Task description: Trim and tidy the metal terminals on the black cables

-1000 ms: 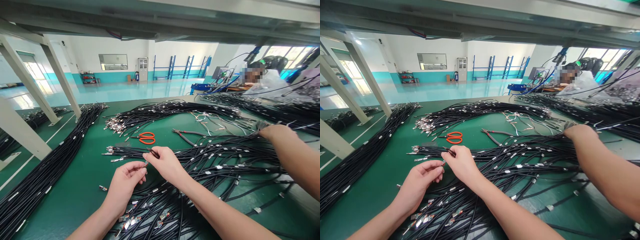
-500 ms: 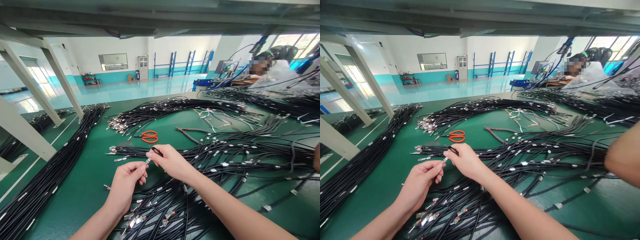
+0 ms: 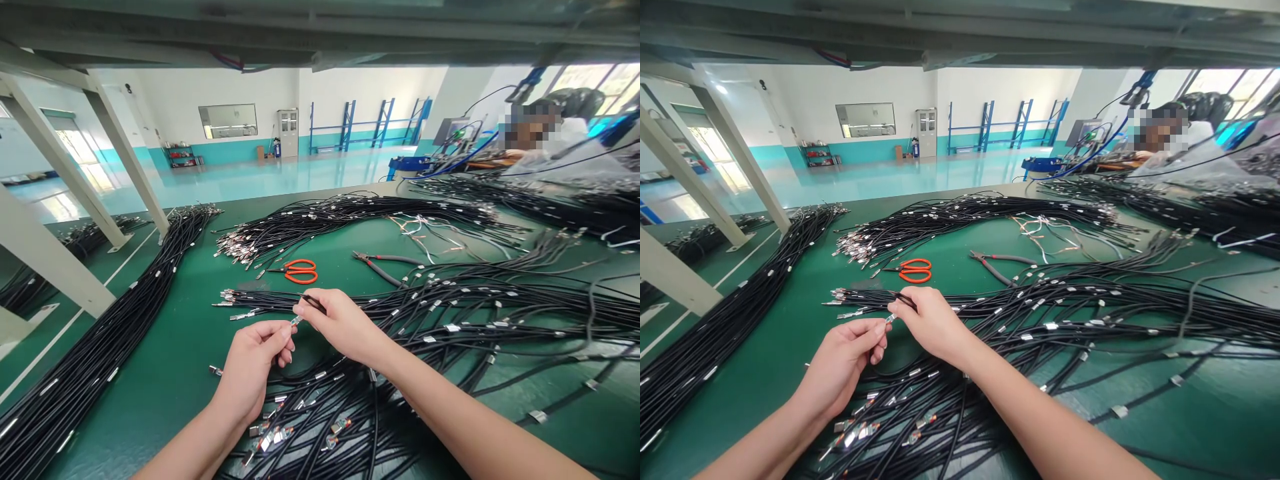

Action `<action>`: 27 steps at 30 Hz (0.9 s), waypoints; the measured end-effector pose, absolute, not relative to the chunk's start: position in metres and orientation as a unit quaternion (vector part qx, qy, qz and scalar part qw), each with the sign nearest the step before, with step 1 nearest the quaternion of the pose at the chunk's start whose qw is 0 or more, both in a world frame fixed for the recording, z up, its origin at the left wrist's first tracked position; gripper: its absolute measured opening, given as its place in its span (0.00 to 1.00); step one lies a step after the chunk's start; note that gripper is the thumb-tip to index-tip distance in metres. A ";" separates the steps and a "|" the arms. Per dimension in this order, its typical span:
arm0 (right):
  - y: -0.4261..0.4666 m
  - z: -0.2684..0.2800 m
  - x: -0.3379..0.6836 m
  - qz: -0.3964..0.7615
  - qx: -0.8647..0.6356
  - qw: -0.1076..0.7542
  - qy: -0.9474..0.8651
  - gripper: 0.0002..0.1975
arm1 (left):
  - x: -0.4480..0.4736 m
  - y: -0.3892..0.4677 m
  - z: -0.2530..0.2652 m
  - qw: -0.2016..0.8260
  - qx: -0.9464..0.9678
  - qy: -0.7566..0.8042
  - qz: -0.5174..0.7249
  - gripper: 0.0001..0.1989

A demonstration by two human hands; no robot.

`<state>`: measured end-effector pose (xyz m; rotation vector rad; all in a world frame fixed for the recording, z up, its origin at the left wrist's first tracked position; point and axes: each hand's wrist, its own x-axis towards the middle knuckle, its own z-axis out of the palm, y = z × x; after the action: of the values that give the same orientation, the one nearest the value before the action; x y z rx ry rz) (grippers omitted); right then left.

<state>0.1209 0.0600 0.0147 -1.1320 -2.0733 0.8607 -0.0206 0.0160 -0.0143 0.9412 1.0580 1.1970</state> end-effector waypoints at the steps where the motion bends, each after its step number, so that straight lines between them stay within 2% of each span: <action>1: 0.060 0.015 0.121 0.324 -0.429 0.310 -0.785 0.15 | -0.021 0.016 -0.014 0.599 0.406 0.457 0.517 0.07; 7: 0.058 0.023 0.122 0.332 -0.438 0.310 -0.776 0.12 | -0.021 0.015 -0.015 0.552 0.429 0.481 0.529 0.06; 12: 0.056 0.030 0.126 0.375 -0.445 0.259 -0.771 0.16 | -0.023 0.017 -0.015 0.432 0.503 0.510 0.548 0.03; 17: 0.059 0.028 0.130 0.400 -0.409 0.247 -0.782 0.12 | -0.023 0.016 -0.013 0.325 0.567 0.520 0.550 0.03; 27: 0.061 0.024 0.128 0.378 -0.402 0.247 -0.797 0.12 | -0.024 0.016 -0.016 0.365 0.548 0.526 0.539 0.02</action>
<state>0.1284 0.0610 0.0243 -1.0952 -2.1716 1.0310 -0.0243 0.0162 -0.0159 1.4084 1.3527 1.3864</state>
